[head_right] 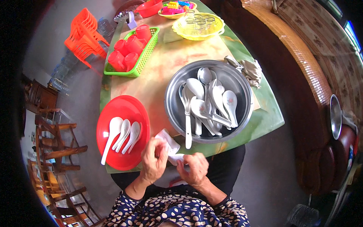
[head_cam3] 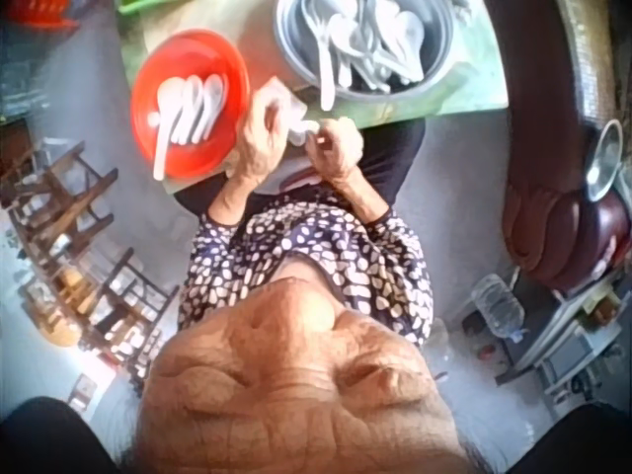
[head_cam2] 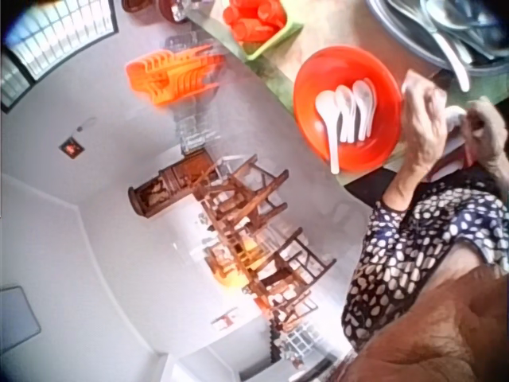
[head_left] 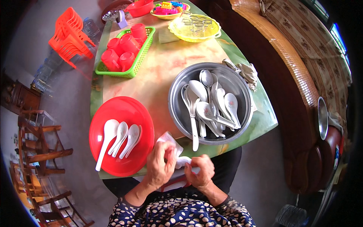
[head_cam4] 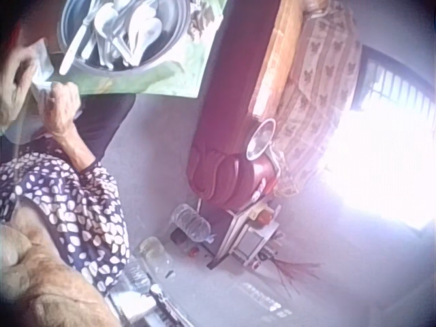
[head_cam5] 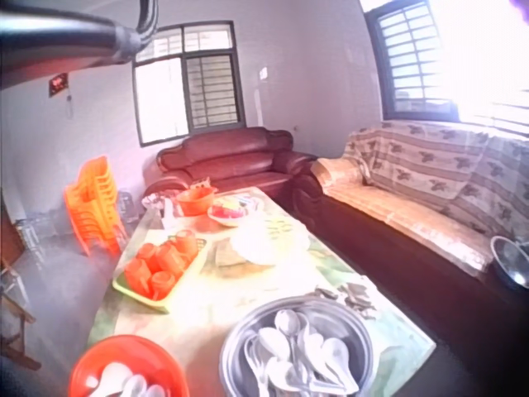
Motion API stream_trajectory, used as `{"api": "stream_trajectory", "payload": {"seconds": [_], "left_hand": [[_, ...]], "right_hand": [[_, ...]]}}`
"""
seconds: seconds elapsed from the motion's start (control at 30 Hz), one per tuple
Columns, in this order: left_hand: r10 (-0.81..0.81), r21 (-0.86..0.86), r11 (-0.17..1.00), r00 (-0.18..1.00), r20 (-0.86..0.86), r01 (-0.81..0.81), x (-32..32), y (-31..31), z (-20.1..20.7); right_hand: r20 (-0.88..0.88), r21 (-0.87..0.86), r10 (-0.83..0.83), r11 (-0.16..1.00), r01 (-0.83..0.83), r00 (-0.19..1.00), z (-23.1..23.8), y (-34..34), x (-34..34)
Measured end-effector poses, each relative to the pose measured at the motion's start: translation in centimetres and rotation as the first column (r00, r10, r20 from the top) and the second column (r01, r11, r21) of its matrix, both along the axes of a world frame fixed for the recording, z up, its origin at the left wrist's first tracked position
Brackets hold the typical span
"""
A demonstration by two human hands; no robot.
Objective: The person sits at a table and wipes white ceramic spoons with a white cloth. They pick up spoons one by one from a metal bowl, dry them thoroughly, and place them into a red plastic bowl. The process is repeated for multiple spoons throughout the clip.
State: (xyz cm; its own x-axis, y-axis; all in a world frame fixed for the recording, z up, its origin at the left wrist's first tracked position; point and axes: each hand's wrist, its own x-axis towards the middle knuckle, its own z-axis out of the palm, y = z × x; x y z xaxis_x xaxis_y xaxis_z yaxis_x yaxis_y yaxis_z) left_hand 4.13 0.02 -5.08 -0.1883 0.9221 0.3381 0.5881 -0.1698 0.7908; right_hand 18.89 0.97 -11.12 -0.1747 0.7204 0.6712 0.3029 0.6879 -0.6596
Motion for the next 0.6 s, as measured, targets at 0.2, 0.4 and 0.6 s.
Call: {"api": "stream_trajectory", "payload": {"seconds": [0.2, 0.4, 0.6], "left_hand": [[-0.192, -0.111, 0.981, 0.907, -0.374, 0.162, 1.0, -1.9, -1.5], [-0.052, -0.15, 0.989, 0.884, -0.465, -0.02, 0.3, -0.9, -2.5], [-0.047, -0.053, 0.998, 0.998, -0.044, 0.045, 1.2, -0.7, 0.6]], "right_hand": [[0.456, 0.048, -0.243, 0.967, 0.249, 0.856, 4.0, 2.9, 0.5], [0.616, 0.179, -0.291, 0.957, 0.23, 0.732, 4.2, 3.6, 0.3], [0.391, 0.261, -0.309, 0.941, 0.217, 0.867, 4.8, 4.5, 0.3]]}}
